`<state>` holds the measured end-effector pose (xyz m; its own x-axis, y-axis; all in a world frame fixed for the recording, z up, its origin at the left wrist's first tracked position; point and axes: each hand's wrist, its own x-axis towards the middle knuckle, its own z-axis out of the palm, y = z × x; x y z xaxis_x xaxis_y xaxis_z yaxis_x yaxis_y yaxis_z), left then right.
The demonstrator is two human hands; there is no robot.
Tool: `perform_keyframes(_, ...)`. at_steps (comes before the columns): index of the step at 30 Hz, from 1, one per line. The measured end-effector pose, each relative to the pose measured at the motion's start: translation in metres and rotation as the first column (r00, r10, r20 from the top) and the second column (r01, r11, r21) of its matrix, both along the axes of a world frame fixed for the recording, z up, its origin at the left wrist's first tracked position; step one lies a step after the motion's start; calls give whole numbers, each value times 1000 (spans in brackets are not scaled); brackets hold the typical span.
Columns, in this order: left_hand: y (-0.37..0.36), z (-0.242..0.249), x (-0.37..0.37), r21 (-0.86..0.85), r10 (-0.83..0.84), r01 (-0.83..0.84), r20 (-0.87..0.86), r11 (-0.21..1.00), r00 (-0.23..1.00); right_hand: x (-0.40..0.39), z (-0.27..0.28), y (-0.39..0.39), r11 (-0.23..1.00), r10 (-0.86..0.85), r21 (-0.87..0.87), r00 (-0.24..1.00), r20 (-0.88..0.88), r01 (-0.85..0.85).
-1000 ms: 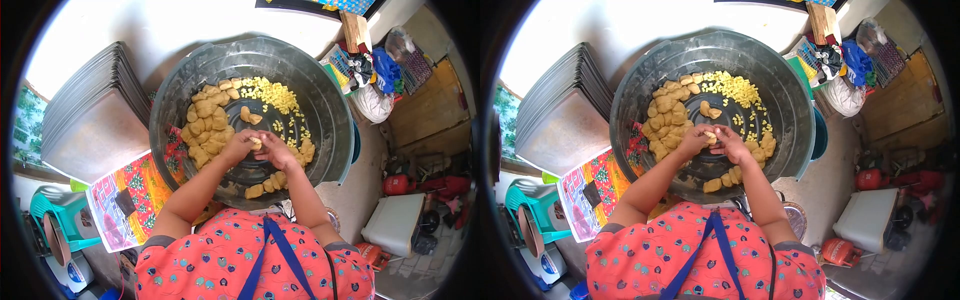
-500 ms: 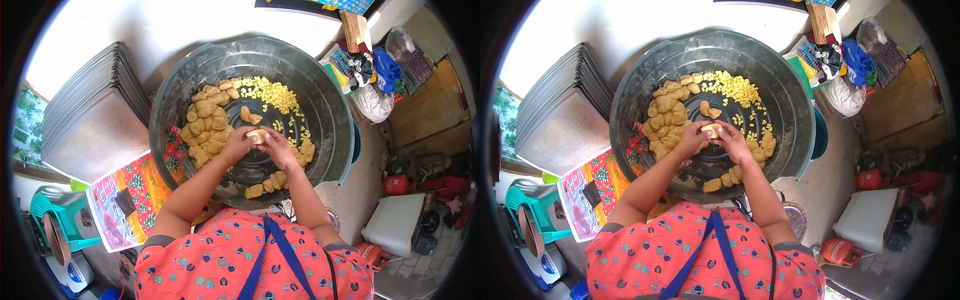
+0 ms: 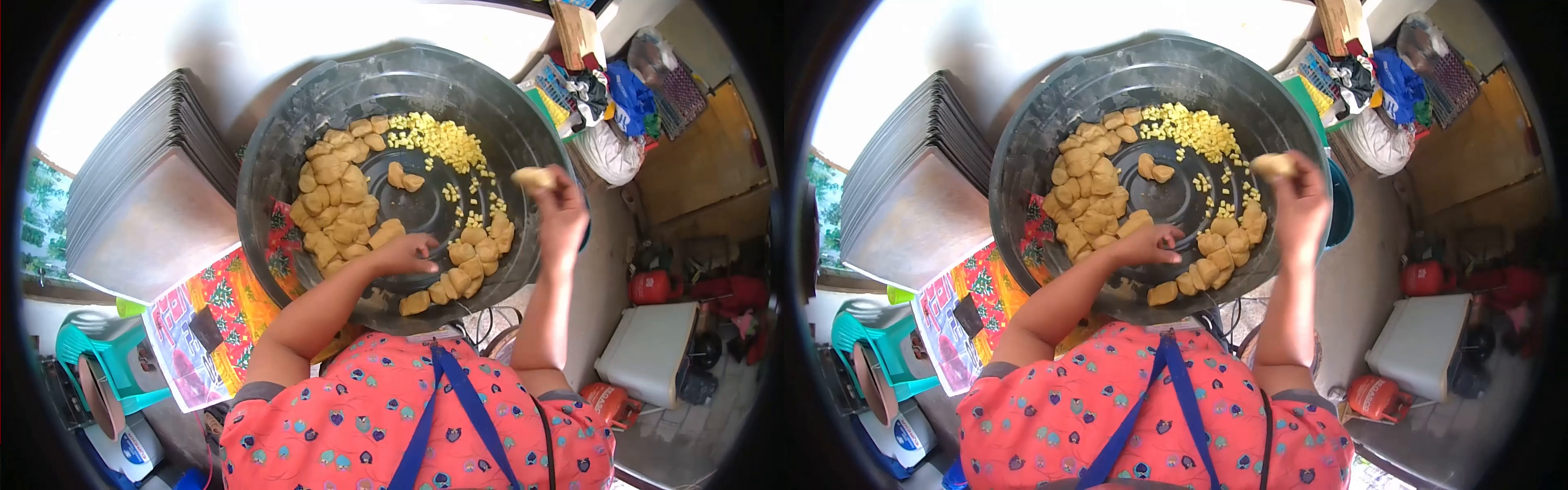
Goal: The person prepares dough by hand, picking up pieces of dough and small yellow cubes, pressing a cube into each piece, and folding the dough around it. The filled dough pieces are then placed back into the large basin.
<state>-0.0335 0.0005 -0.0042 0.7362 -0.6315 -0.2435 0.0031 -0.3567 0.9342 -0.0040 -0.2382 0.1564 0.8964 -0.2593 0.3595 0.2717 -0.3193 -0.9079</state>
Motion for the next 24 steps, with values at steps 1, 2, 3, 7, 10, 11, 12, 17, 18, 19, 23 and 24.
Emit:
perform_keyframes(1,-5,-6,-5,60,-109,104,78,993,991,6,10,-22,992,-100,-66,992,76,105)
perform_keyframes(2,-10,-13,-12,133,-199,179,159,975,967,14,16,-44,970,-190,-124,969,160,211)
perform_keyframes(3,-15,-21,-20,210,-290,243,233,947,928,22,20,-65,905,-291,-260,936,196,336)
perform_keyframes(7,-33,-8,-43,550,-456,250,275,797,847,41,18,-109,743,-477,-545,879,-23,389)
perform_keyframes(10,-36,4,-43,628,-506,287,201,724,839,27,17,-66,802,-308,-480,935,177,355)
perform_keyframes(11,-36,5,-43,640,-520,305,175,705,836,22,18,-45,821,-215,-502,962,168,271)
perform_keyframes(12,-36,7,-43,672,-561,343,130,656,818,18,17,-28,831,-124,-523,980,157,189)
perform_keyframes(17,-22,-1,-30,605,-609,438,99,665,787,15,-36,27,880,158,-425,974,-160,-213)
perform_keyframes(18,-13,1,-21,485,-471,353,144,800,870,13,-42,35,861,198,-432,959,-205,-270)
perform_keyframes(19,-4,0,-9,352,-321,248,166,902,932,17,-58,39,869,229,-369,930,-288,-329)
perform_keyframes(23,8,10,14,-441,307,-466,-385,767,870,18,-98,48,799,601,383,600,-528,-463)
perform_keyframes(24,8,10,18,-547,318,-559,-476,623,820,13,-99,53,698,711,573,509,-485,-429)
